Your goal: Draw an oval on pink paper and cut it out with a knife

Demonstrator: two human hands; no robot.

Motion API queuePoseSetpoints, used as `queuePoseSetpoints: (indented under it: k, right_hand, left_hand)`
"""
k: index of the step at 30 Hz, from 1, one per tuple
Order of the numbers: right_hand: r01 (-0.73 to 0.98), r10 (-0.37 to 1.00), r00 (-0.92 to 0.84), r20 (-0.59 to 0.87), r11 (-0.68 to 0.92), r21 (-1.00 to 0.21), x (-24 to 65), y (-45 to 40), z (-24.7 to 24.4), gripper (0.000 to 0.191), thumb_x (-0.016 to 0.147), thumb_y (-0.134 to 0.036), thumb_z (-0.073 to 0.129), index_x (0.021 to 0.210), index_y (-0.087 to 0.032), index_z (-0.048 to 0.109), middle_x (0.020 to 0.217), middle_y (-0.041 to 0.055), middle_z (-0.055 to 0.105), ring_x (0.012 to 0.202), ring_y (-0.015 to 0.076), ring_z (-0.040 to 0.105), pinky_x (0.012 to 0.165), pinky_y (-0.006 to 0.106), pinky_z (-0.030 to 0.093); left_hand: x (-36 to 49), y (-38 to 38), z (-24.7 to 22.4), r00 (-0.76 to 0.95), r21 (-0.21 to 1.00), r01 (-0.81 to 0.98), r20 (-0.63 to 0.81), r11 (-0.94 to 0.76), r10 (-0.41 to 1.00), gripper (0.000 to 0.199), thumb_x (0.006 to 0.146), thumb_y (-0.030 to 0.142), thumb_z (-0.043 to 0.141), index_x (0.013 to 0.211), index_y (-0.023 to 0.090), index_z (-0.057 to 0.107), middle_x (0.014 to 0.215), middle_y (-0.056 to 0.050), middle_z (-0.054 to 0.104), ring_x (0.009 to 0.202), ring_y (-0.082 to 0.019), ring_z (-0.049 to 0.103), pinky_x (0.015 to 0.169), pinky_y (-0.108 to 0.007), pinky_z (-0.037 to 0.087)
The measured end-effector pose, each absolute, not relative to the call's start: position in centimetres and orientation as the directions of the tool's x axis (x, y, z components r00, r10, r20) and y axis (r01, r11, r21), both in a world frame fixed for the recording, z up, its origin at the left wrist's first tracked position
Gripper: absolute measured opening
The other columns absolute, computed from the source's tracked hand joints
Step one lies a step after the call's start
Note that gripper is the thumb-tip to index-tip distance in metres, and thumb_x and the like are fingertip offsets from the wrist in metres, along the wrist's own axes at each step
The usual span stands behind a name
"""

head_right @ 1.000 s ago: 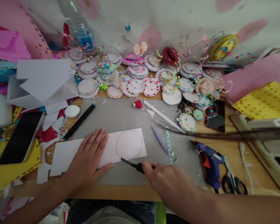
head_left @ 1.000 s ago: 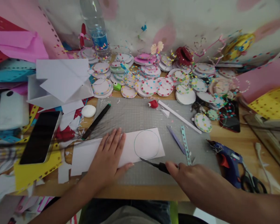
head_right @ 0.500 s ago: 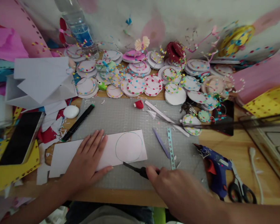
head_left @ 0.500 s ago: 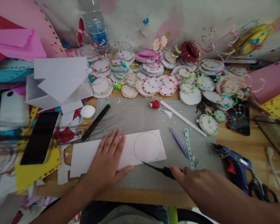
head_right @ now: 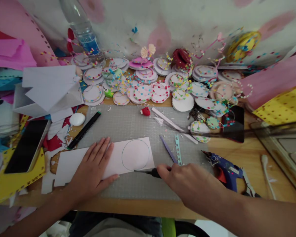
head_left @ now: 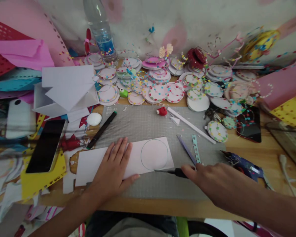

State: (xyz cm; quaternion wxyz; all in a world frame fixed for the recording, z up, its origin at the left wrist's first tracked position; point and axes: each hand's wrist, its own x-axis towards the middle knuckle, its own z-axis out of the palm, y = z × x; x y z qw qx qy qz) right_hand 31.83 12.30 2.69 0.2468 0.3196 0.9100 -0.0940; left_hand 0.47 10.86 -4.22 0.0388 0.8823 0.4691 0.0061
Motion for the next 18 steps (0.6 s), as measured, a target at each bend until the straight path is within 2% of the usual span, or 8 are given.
queuePoseSetpoints:
  k: [7,13,18]
  right_hand:
    - [0.591,0.571,-0.731,-0.374,0.804,0.072,32.9,13.7,2.8,0.047,0.061,0.002,0.055,0.1,-0.022,0.048,0.063,-0.0017,0.061,0.046,0.014,0.054,0.05,0.03,0.006]
    - [0.55,0.577,-0.761,-0.296,0.816,0.175,34.0,14.9,1.8,0.044,0.065,0.001,0.051,0.1,-0.025,0.047,0.067,-0.001,0.057,0.048,0.0138,0.05,0.054,0.032,0.006]
    - [0.51,0.55,-0.795,-0.256,0.834,0.21,35.0,15.9,1.2,0.047,0.064,0.002,0.05,0.101,-0.028,0.046,0.072,-0.0014,0.053,0.056,0.0164,0.051,0.056,0.032,0.009]
  left_hand:
    - [0.4,10.9,-4.3,0.565,0.069,0.824,-0.012,-0.563,0.825,0.088,0.084,0.062,0.044,0.145,0.002,0.025,0.154,-0.024,0.019,0.143,-0.036,0.016,0.114,-0.05,0.017]
    - [0.4,10.8,-4.3,0.567,0.085,0.82,0.001,-0.565,0.823,0.088,0.084,0.061,0.045,0.145,0.002,0.024,0.153,-0.024,0.02,0.142,-0.037,0.019,0.113,-0.051,0.02]
    - [0.4,10.8,-4.3,0.563,0.097,0.822,0.014,-0.561,0.827,0.087,0.084,0.06,0.046,0.146,0.003,0.023,0.154,-0.023,0.02,0.143,-0.036,0.018,0.115,-0.05,0.018]
